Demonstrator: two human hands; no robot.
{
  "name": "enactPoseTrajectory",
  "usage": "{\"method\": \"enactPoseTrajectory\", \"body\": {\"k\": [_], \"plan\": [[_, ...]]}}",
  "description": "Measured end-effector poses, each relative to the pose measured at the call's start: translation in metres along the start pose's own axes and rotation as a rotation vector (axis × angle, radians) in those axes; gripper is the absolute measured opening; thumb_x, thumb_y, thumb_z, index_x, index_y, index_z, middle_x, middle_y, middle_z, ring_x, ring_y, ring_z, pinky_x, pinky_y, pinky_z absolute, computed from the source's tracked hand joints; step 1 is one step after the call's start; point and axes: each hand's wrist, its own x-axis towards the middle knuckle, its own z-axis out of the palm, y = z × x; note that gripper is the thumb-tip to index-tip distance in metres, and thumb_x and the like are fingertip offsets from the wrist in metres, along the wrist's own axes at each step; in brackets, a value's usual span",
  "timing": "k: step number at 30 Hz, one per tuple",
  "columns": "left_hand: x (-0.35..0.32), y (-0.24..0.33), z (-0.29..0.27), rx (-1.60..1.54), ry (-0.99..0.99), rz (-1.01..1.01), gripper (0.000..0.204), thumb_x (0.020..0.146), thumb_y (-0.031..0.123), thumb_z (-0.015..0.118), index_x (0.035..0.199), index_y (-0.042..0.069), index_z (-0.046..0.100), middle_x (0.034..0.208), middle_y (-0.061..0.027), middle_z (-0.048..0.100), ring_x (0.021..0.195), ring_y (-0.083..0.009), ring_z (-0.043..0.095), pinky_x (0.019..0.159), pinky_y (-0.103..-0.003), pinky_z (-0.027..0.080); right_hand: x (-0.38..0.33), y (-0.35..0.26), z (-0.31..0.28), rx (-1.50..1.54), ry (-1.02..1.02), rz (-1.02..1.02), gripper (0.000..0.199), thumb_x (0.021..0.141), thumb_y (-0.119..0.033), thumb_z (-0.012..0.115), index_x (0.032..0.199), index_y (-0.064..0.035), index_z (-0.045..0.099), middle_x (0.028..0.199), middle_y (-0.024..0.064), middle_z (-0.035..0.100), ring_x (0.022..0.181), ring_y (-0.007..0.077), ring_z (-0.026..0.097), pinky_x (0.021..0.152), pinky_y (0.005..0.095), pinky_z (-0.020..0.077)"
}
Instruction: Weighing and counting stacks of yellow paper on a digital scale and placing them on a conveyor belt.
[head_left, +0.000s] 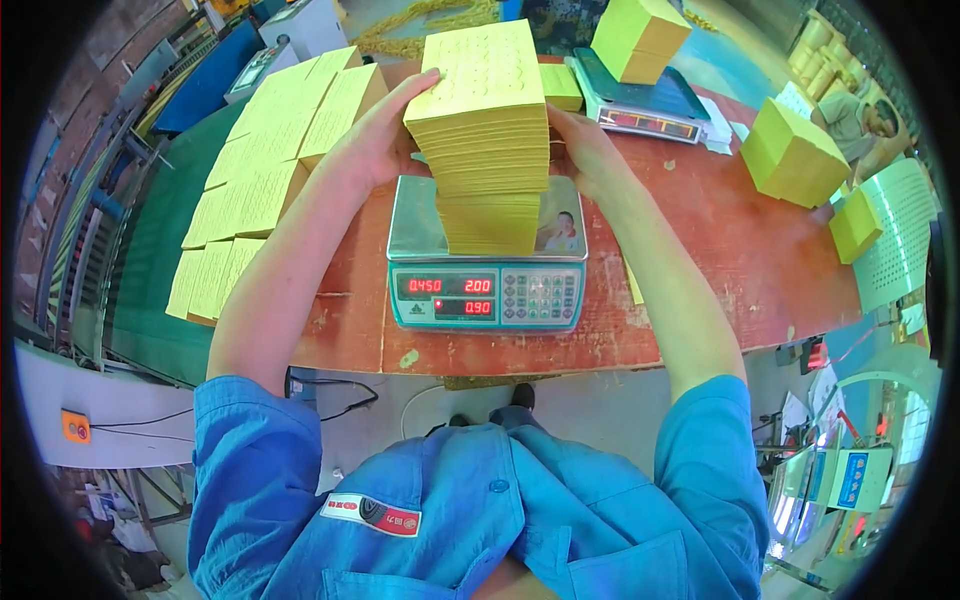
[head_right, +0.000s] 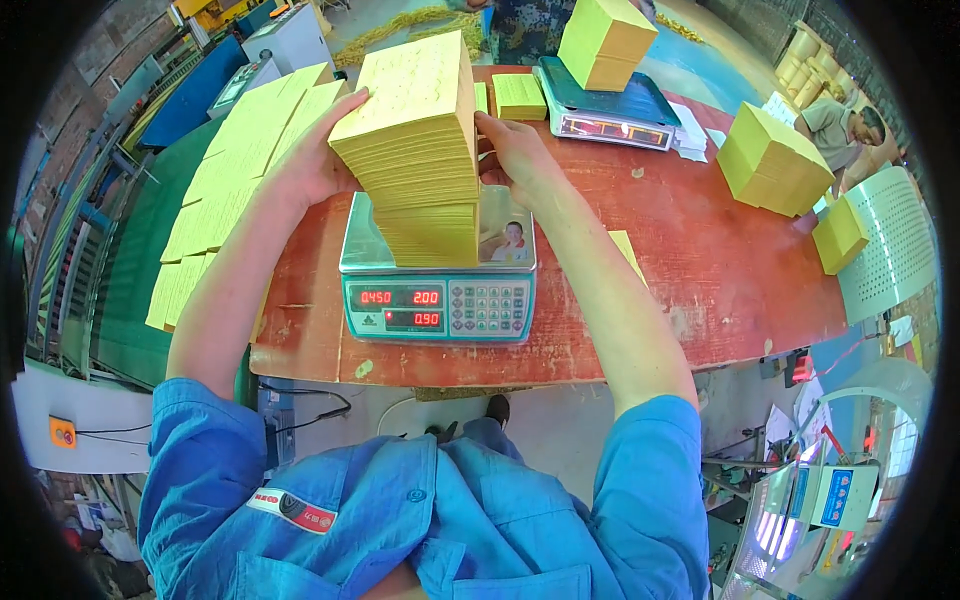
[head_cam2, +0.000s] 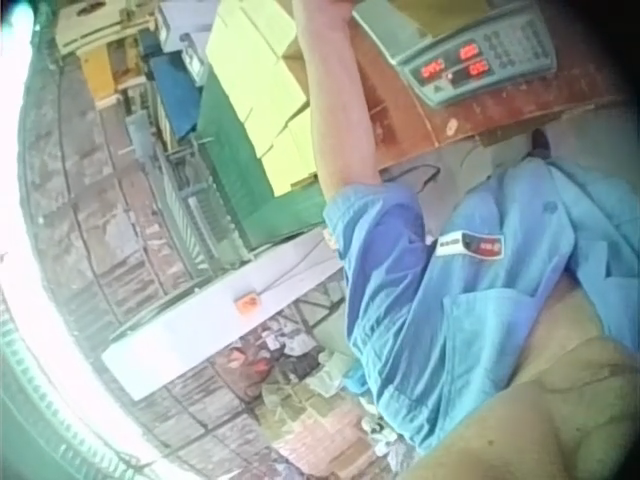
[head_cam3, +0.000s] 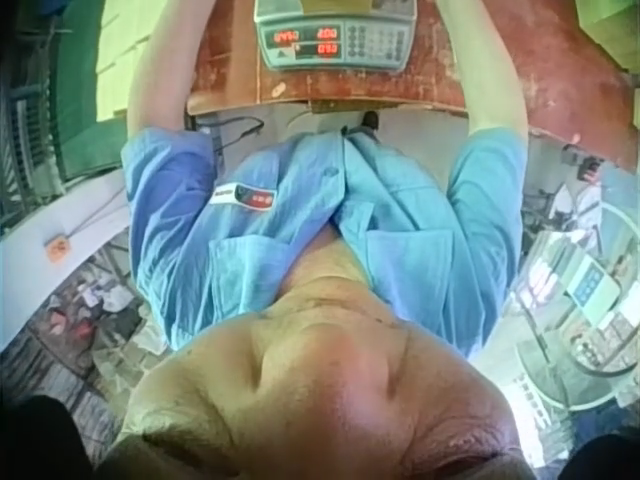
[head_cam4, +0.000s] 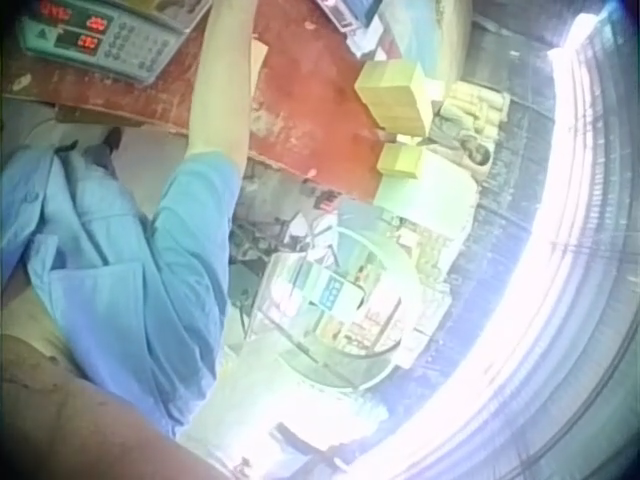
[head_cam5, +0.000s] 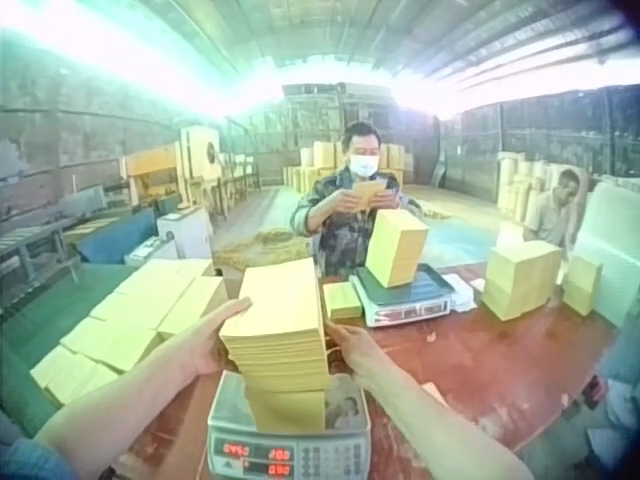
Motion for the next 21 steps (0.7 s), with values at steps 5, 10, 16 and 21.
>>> {"method": "enactPoseTrajectory", "body": {"k": [5, 10, 16, 21], "plan": [[0.009, -0.007, -0.007, 0.065, -0.044, 0.029, 0.080, 0.079, 0.061, 0.063, 0.142, 0.016, 0.044, 0.141, -0.0102, 0.047, 0.130, -0.0288, 0.042, 0.096, -0.060, 0.039, -0.007, 0.002, 0.004, -0.036, 0.028, -0.012, 0.033, 0.098, -0.033, 0.053, 0.105, -0.0040, 0.066, 0.078, 0.0041, 0.063, 0.054, 0.0098, 0.054, 0.049, 0.0225, 0.0425], [0.005, -0.008, -0.004, 0.102, -0.016, 0.055, 0.073, 0.080, 0.057, 0.068, 0.135, 0.013, 0.051, 0.129, -0.0069, 0.057, 0.116, -0.0226, 0.054, 0.093, -0.045, 0.045, -0.014, 0.006, 0.003, -0.052, 0.055, -0.048, 0.033, 0.098, -0.032, 0.053, 0.103, -0.0022, 0.066, 0.076, 0.0047, 0.064, 0.056, 0.0100, 0.056, 0.051, 0.0219, 0.0429], [-0.004, -0.012, -0.001, 0.151, 0.011, 0.080, 0.075, 0.081, 0.059, 0.066, 0.138, 0.013, 0.050, 0.131, -0.0070, 0.056, 0.112, -0.0218, 0.055, 0.089, -0.041, 0.044, -0.009, 0.015, 0.004, -0.047, 0.056, -0.061, 0.034, 0.097, -0.032, 0.054, 0.100, 0.0001, 0.066, 0.078, 0.0056, 0.066, 0.059, 0.0107, 0.058, 0.053, 0.0218, 0.0428], [0.008, -0.018, -0.004, 0.230, 0.018, 0.142, 0.075, 0.083, 0.062, 0.060, 0.139, 0.013, 0.048, 0.134, -0.0076, 0.054, 0.114, -0.0213, 0.054, 0.094, -0.038, 0.040, -0.010, 0.018, -0.001, -0.070, 0.096, -0.097, 0.035, 0.096, -0.033, 0.055, 0.101, 0.0001, 0.067, 0.079, 0.0056, 0.066, 0.060, 0.0113, 0.058, 0.054, 0.0229, 0.0430]]}}
